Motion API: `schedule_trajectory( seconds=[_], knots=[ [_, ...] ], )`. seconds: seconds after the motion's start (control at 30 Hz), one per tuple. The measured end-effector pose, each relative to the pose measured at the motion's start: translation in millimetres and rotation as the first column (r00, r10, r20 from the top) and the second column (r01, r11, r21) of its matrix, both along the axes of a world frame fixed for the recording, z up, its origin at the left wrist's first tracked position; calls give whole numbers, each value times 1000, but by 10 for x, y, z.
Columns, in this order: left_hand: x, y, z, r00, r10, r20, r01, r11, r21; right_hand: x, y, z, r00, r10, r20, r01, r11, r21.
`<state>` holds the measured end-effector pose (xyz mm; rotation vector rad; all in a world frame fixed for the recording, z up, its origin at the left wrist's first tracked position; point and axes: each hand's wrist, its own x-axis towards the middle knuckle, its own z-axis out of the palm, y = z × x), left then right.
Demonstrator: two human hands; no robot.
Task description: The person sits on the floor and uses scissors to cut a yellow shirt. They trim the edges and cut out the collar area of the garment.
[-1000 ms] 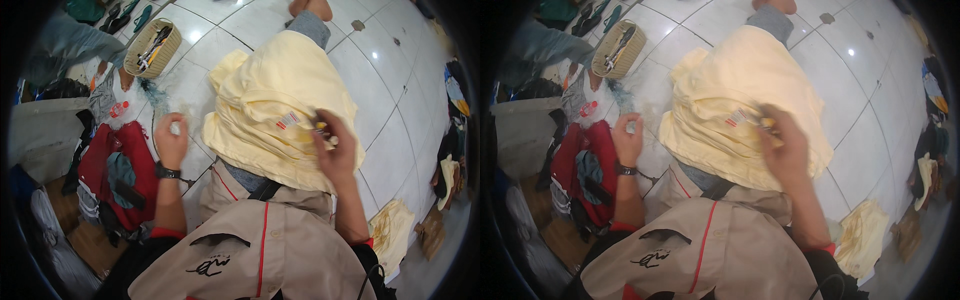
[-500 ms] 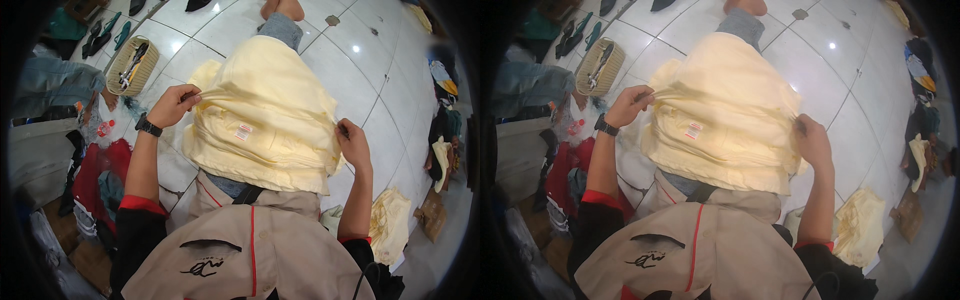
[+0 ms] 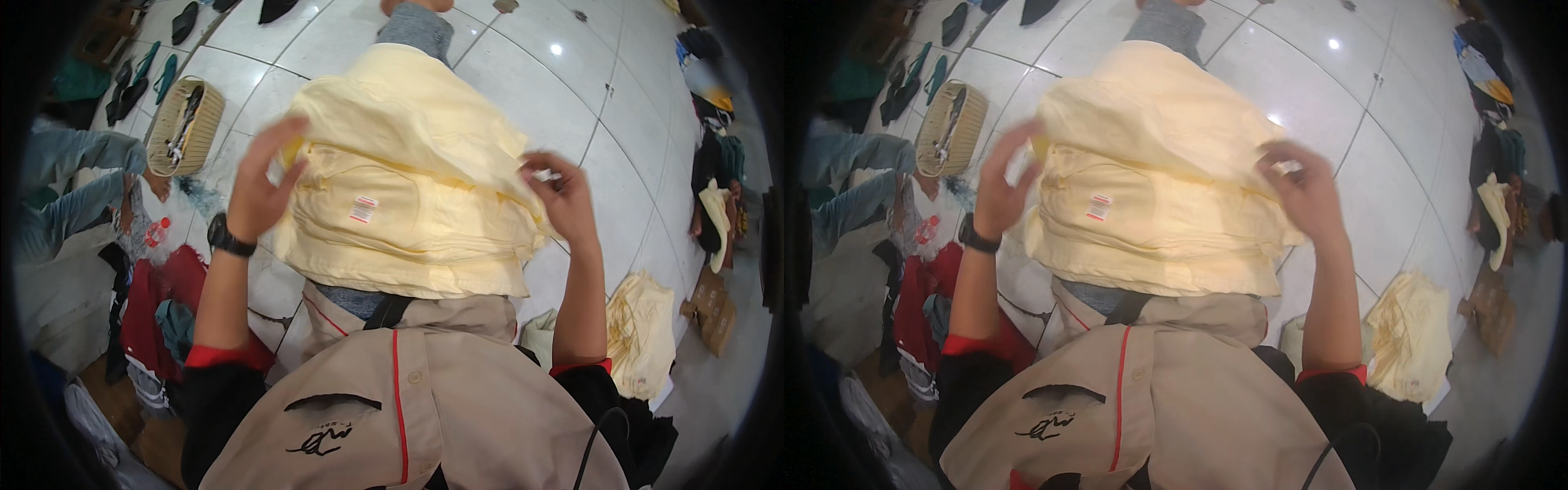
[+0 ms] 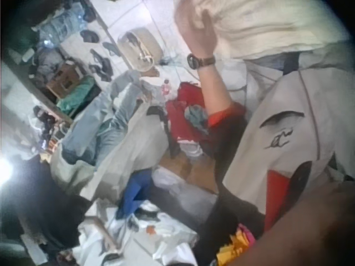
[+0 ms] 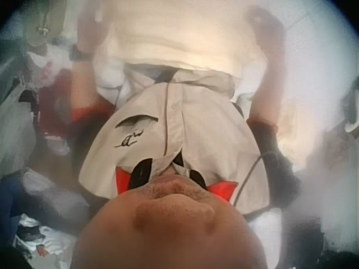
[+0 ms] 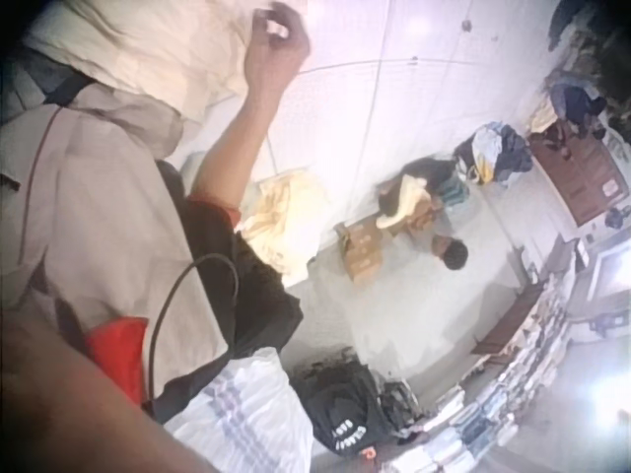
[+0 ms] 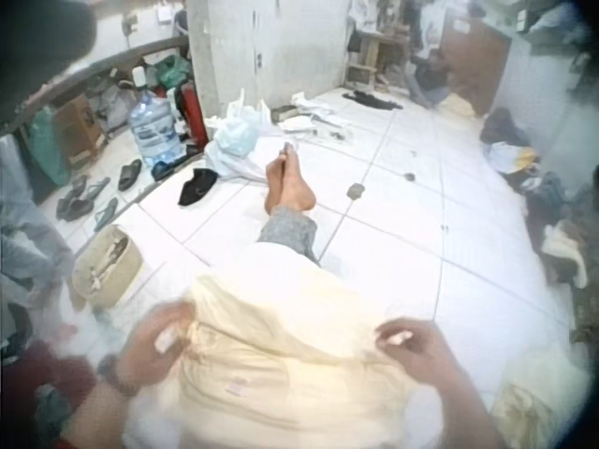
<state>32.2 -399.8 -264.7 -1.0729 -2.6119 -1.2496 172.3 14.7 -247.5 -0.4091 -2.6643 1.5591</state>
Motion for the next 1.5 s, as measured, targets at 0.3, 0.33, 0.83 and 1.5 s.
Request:
schedule_trajectory(
  seconds=[0.3, 0.33, 0.83, 1.5],
  knots=[
    [431, 128, 187, 958, -267, 103, 283, 939, -196, 376, -566, 53, 846, 446, 293, -519, 817, 252],
    [422, 121, 229, 963, -255, 90, 269, 940, -208, 362, -577, 55, 897, 397, 195, -435, 871, 229],
    [1045, 1294, 1, 997, -31, 64, 36, 997, -74, 456, -653, -291, 974, 209, 87, -226, 869, 440],
    [1002, 1499, -332, 998, 16, 57, 10, 908, -418, 469, -631, -351, 976, 189, 104, -216, 870, 444]
  ],
)
